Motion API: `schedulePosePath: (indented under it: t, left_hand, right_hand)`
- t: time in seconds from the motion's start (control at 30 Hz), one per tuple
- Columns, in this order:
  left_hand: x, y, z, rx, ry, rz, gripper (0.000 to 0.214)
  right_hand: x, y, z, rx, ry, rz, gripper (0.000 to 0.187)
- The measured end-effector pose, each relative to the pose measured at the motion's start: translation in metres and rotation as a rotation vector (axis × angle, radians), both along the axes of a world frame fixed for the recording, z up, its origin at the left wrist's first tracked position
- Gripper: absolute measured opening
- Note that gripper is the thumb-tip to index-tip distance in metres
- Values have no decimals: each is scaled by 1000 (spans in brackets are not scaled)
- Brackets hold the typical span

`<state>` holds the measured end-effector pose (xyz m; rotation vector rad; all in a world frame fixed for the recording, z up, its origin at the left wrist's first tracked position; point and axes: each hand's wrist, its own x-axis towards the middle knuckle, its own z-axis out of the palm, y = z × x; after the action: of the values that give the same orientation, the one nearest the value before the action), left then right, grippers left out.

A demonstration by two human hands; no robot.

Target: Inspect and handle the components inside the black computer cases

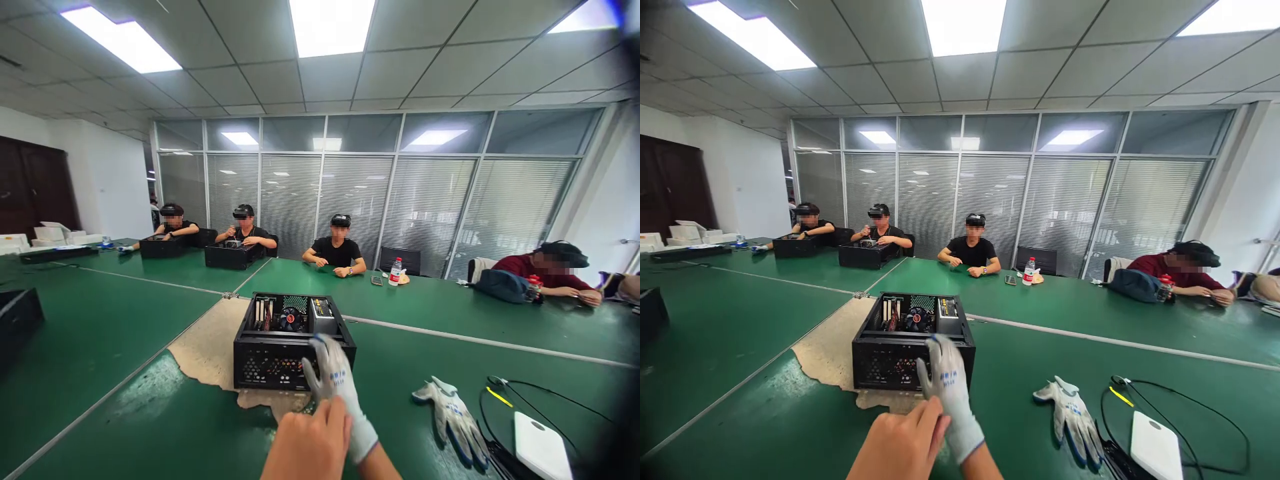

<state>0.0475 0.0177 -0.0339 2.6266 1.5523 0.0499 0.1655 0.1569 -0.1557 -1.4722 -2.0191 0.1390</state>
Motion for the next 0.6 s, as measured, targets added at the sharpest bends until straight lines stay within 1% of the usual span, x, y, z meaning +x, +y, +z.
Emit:
schedulePosePath:
  t: [0.03, 0.1, 0.17, 0.2, 0.23, 0.3, 0.37, 0.43, 0.5, 0.57, 0.6]
  left_hand:
    - [-3, -4, 7, -6, -7, -19, 37]
    - [-9, -8, 13, -13, -11, -37, 37]
    - [-17, -5, 14, 25, -22, 4, 36]
    - [-23, -1, 13, 54, -24, 46, 35]
    - [-29, 4, 13, 85, -24, 92, 34]
    - [-42, 19, 11, 142, -28, 153, 32]
    - [-57, 36, 7, 231, -56, 143, 29]
    - [-71, 55, -1, 340, -87, 105, 26]
    - [-83, 70, -11, 396, -89, 86, 26]
    - [-89, 78, -18, 336, -59, 54, 30]
    - [-90, 79, -20, 280, -36, 24, 33]
  right_hand:
    - [4, 13, 14, 24, -49, -12, 60]
    - [8, 34, 35, 46, -180, -39, 61]
    - [7, 41, 45, 36, -366, -85, 57]
    - [4, 38, 48, 16, -440, -112, 56]
    - [0, 31, 50, -6, -488, -142, 55]
    - [-10, 6, 49, -52, -550, -209, 55]
    - [-17, -26, 45, -78, -567, -269, 55]
    - [-12, -57, 39, -112, -538, -293, 53]
    - [7, -81, 35, -162, -480, -255, 48]
    - [37, -91, 37, -200, -441, -146, 37]
    - [52, -89, 42, -225, -436, -72, 34]
